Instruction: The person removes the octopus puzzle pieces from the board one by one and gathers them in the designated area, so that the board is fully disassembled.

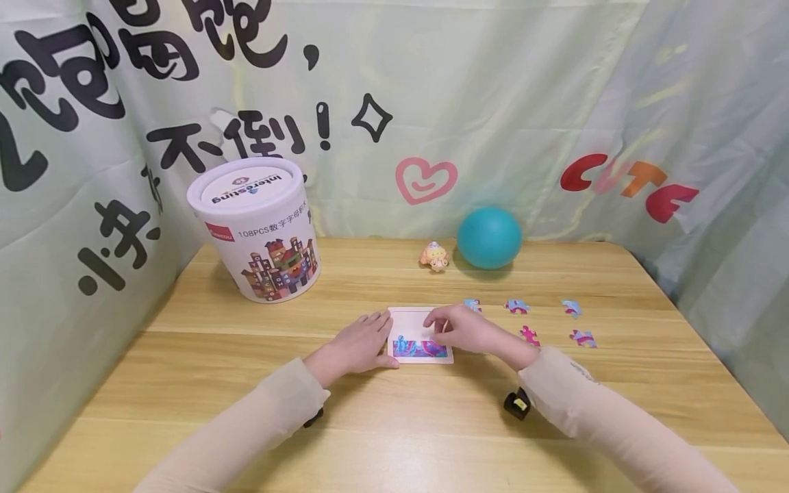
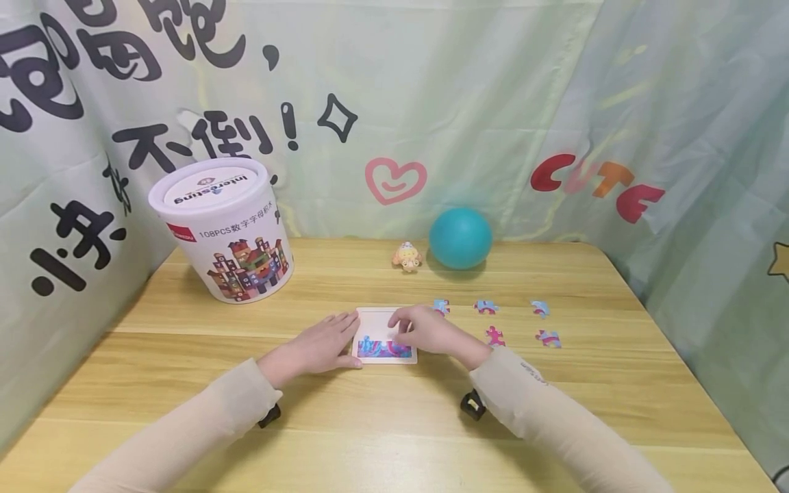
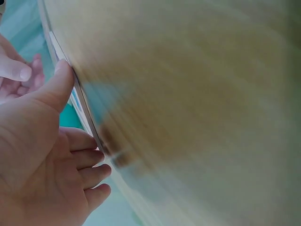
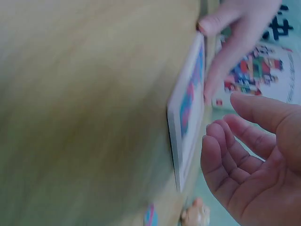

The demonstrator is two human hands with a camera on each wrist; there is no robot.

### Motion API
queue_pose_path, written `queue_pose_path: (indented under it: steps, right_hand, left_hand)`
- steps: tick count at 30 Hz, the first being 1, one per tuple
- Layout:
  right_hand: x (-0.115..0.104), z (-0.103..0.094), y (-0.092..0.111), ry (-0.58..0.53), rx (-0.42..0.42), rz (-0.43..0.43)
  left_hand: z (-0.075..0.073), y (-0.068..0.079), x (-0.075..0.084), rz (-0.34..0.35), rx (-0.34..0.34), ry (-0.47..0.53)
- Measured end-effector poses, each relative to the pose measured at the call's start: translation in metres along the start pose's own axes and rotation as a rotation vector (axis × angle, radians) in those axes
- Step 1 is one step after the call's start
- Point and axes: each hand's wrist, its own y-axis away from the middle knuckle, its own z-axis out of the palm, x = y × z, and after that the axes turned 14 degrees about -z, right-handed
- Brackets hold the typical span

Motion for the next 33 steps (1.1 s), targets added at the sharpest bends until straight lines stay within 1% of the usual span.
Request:
queue_pose_path:
  steps: [2, 4, 8, 11, 14, 23, 29, 33]
  right_hand:
    - [-0.001, 0.007, -0.005, -0.002, -0.016, -0.024]
    - [-0.003, 0.012, -0.01, -0.004, -0.032, -0.029]
    - [-0.006, 0.019, -0.018, -0.016, -0.061, -0.038]
    - [-0.008, 0.022, -0.023, 0.002, -0.075, -0.054]
    - [-0.011, 0.025, -0.027, 0.023, -0.084, -0.048]
    - [-0.013, 0.031, -0.035, 0.064, -0.105, 0.006]
    - [-0.012, 0.032, -0.036, 0.081, -0.107, -0.004]
    - [-0.012, 0.032, -0.037, 0.062, -0.09, -0.002]
  left_hand:
    - [0.0, 0.0, 0.0, -0.004, 0.0, -0.005]
    - [0.001, 0.0, 0.001, -0.005, 0.004, -0.016]
    - [0.001, 0.0, 0.002, -0.004, 0.016, -0.035]
    - [0.0, 0.0, 0.003, -0.001, 0.022, -0.043]
    - [0.0, 0.0, 0.003, -0.002, 0.027, -0.055]
    - [-0.002, 0.002, 0.004, 0.006, 0.032, -0.08]
    - [-0.002, 0.002, 0.004, 0.004, 0.03, -0.079]
    - [-0.001, 0.001, 0.004, 0.003, 0.025, -0.072]
